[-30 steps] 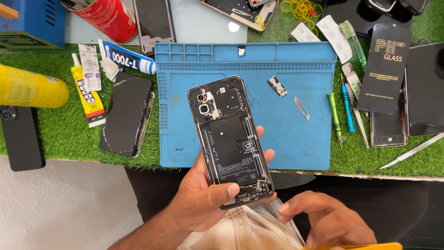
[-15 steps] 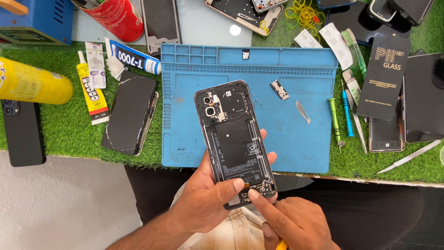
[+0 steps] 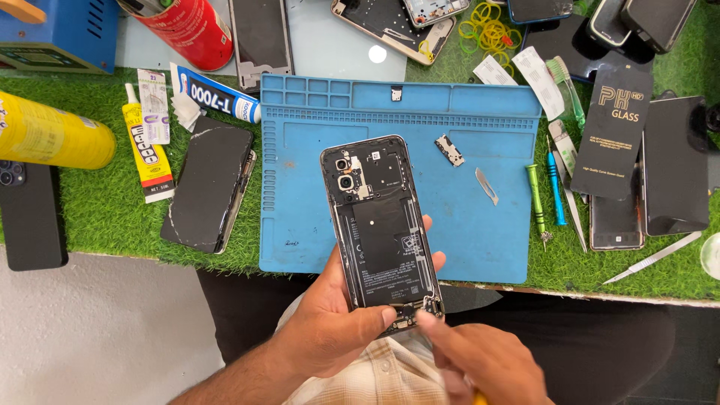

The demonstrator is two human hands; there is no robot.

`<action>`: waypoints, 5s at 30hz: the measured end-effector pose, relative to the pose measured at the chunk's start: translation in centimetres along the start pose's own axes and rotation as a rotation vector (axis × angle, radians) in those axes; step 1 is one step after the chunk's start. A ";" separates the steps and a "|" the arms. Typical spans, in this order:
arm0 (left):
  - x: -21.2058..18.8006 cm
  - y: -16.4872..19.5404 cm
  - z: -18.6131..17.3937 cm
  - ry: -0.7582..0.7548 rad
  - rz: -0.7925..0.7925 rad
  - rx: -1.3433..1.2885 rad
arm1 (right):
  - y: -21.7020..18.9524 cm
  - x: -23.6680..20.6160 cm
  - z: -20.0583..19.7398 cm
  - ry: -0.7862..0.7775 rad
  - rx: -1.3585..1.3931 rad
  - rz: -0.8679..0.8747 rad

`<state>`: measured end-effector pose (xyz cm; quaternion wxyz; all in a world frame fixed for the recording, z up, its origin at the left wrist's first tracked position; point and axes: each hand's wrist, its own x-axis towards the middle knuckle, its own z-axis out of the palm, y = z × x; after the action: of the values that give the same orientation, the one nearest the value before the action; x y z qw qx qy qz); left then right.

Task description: The person holds a disassembled smartphone and uses a yellow pry tool and tweezers to peel old adhesive and debris from the phone's frame and back housing. They rotate the phone to work along its edges, then set it on the blue mat and continue prying around the frame.

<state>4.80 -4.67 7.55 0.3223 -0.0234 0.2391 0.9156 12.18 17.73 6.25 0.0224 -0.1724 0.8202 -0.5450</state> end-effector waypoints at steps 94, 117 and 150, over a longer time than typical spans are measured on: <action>0.5 3.0 -0.7 -0.286 -0.465 0.500 | -2.8 8.6 -5.3 -0.590 0.209 0.980; 0.7 1.2 -2.1 -0.202 -0.506 0.162 | -1.5 7.7 -5.9 -0.450 0.528 0.914; -1.0 -2.5 -4.2 -0.140 -0.528 0.004 | -0.8 8.2 -3.5 -0.659 0.351 0.513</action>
<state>6.59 -5.44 2.92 0.5655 -0.0212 0.2037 0.7989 3.89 18.03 9.59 0.4455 -0.1214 0.6808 -0.5686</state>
